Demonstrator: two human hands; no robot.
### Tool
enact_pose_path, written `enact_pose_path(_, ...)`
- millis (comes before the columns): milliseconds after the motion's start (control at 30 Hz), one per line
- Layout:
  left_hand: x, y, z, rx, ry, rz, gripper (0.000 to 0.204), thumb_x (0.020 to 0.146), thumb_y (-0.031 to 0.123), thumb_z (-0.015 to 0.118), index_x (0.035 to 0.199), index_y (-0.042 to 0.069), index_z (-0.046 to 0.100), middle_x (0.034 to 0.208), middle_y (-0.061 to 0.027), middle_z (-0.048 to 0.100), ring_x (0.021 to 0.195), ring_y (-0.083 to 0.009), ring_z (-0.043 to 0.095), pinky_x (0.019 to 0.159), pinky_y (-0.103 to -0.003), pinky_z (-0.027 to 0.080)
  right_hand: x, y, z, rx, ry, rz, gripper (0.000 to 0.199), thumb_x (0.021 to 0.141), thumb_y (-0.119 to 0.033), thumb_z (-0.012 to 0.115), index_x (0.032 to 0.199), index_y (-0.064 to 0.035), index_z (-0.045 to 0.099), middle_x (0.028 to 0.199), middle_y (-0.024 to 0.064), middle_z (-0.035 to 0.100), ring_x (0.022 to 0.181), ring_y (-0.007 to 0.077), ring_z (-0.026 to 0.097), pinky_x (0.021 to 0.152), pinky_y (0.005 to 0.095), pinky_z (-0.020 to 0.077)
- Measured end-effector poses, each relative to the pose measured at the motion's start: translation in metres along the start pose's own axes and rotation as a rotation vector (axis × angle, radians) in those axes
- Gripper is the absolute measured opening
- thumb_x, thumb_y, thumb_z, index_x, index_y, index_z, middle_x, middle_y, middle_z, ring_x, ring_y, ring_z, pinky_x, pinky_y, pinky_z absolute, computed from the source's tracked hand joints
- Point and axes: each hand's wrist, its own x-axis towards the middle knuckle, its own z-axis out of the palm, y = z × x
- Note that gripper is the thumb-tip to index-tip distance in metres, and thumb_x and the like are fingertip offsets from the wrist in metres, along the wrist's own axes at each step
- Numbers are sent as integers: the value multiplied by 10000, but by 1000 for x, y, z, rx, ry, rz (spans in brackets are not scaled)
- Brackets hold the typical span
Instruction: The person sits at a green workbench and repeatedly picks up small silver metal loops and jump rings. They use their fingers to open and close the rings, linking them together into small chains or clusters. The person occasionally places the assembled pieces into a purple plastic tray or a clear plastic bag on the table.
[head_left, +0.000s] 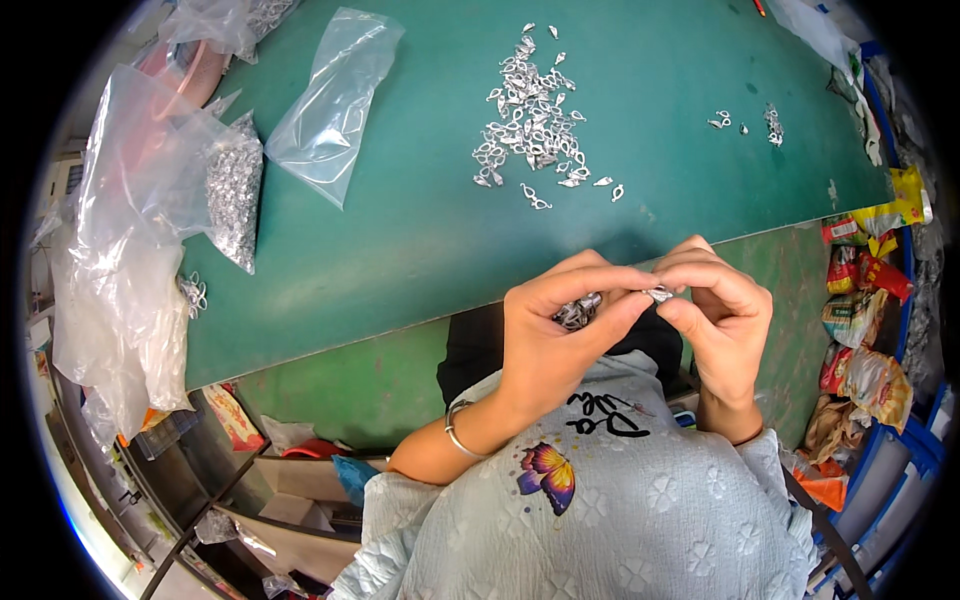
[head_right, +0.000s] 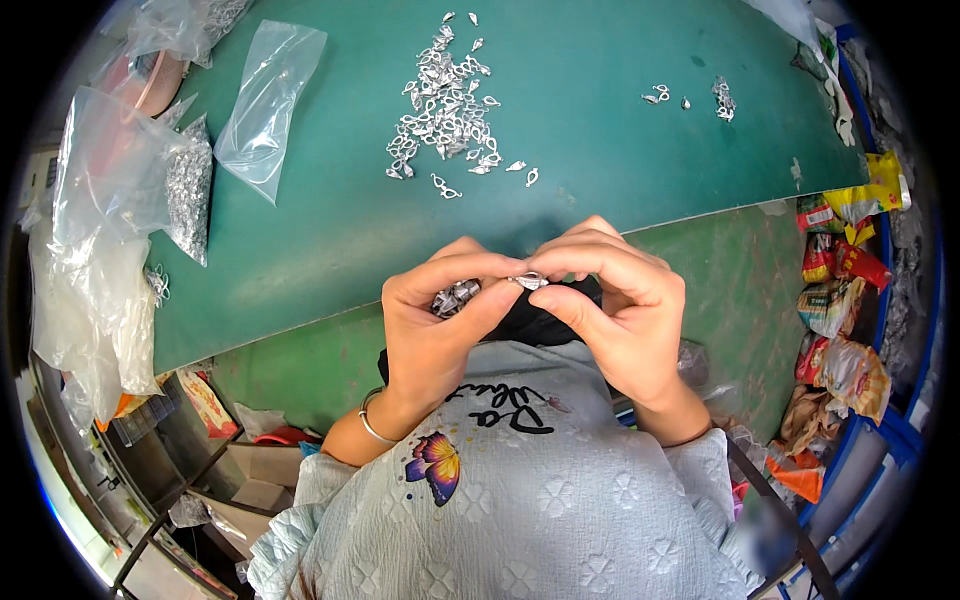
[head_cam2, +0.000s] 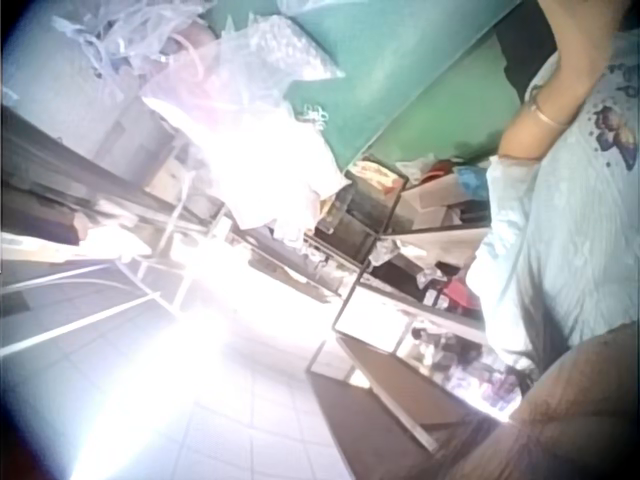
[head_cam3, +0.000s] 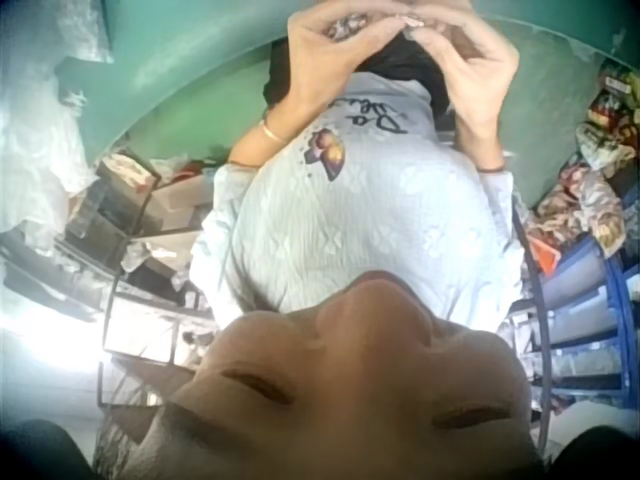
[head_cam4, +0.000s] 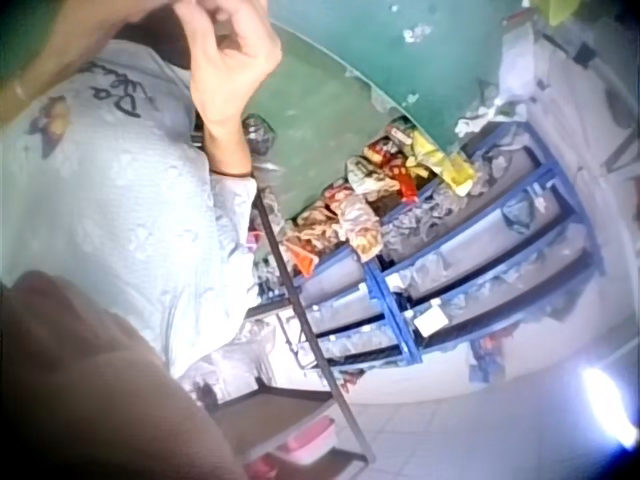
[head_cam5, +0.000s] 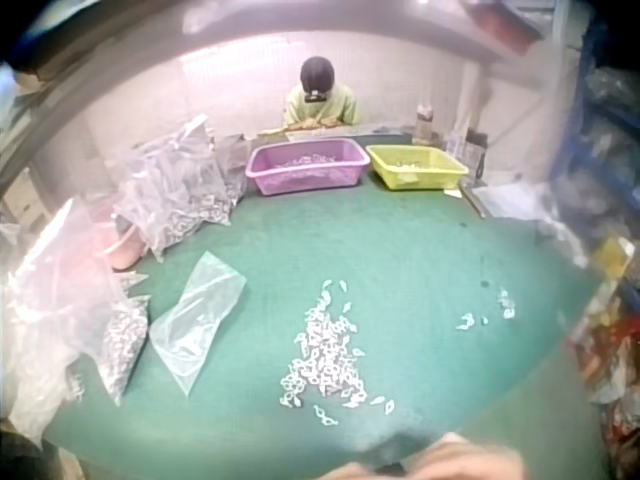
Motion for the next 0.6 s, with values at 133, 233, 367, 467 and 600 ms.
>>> enact_pose_path(133, 0, 3, -2, 6, -23, 24, 167, 737, -45, 641, 897, -2, 662, 692, -14, 535, 613, -51, 450, 549, -192, 358, -1, -5, 2, -59, 21, -21, 160, 683, -8, 693, 823, 47, 638, 781, 106, 637, 733, 184, 539, 661, 281, 416)
enact_pose_path(233, 0, 3, -1, -5, -32, 39, 171, 731, -49, 643, 894, -1, 663, 689, -16, 535, 606, -51, 446, 544, -191, 354, -1, -7, 2, -82, 37, -30, 154, 675, -16, 697, 804, 49, 641, 771, 104, 638, 717, 191, 541, 647, 281, 419)
enact_pose_path(367, 0, 4, 0, -16, -37, 50, 172, 728, -53, 643, 890, 0, 662, 682, -15, 533, 600, -51, 443, 539, -190, 349, 0, -10, 2, -135, 36, -72, 152, 675, -21, 698, 798, 49, 642, 771, 102, 640, 710, 195, 544, 637, 279, 423)
enact_pose_path(467, 0, 4, 0, -22, -44, 56, 168, 726, -55, 643, 884, 1, 660, 676, -12, 529, 597, -48, 442, 536, -188, 344, 1, -10, 2, -153, 32, -84, 151, 675, -20, 697, 799, 48, 642, 774, 104, 641, 711, 197, 548, 637, 279, 424)
enact_pose_path(600, 1, 5, 1, -44, -45, 42, 159, 725, -56, 643, 874, 0, 656, 672, -10, 528, 594, -45, 439, 532, -187, 340, 0, -9, 2, -139, 39, -92, 147, 677, -14, 694, 800, 47, 641, 769, 104, 640, 711, 201, 551, 636, 283, 425)
